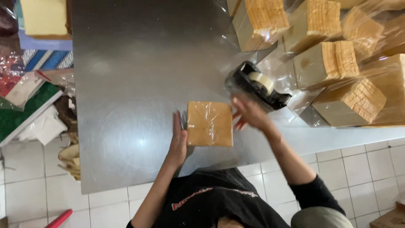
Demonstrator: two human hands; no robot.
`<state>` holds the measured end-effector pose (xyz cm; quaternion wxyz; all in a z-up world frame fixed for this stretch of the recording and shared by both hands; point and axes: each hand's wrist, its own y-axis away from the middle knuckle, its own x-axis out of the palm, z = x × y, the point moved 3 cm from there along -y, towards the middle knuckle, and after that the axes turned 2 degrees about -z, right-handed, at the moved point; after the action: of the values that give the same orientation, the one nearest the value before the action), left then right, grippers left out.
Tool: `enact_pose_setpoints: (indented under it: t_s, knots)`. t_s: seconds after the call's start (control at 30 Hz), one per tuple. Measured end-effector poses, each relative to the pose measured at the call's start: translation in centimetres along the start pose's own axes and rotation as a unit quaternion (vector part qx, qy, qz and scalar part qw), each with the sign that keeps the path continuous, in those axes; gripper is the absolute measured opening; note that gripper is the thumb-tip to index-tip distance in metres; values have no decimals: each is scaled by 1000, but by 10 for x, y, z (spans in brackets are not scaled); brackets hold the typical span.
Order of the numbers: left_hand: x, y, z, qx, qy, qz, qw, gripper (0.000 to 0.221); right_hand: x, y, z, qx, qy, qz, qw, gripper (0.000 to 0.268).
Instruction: The person slices loaves of bread using a bread slicer and then places the sliced bread into plastic bags, sealing them with tape.
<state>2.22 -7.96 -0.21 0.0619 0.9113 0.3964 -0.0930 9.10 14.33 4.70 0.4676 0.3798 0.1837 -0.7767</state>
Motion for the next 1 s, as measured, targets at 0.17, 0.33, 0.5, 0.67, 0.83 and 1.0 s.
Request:
enact_pose_setpoints:
  t_s: [0.17, 0.33, 0.5, 0.67, 0.83, 1.0]
  knots:
    - [-19, -61, 15, 44, 270, 35, 961, 67, 37, 3, -37, -56, -281, 26, 958, 34]
    - [-30, -179, -19, 190, 15, -1, 982, 78, 12, -82, 16, -196, -221, -52, 954, 41]
    - [-10, -252, -7, 176, -241, -12, 954, 76, -52, -135, 17, -231, -104, -118, 960, 32]
    - [-10, -223, -17, 182, -120, -81, 973, 62, -93, -223, -68, 27, 223, -194, 955, 10]
    - [27, -181, 20, -29, 250, -38, 967, 57, -178, -128, 25, -155, 82, -240, 955, 6]
    - [38, -139, -16, -90, 477, 33, 874, 86, -198, -20, 121, -246, -21, -198, 948, 12]
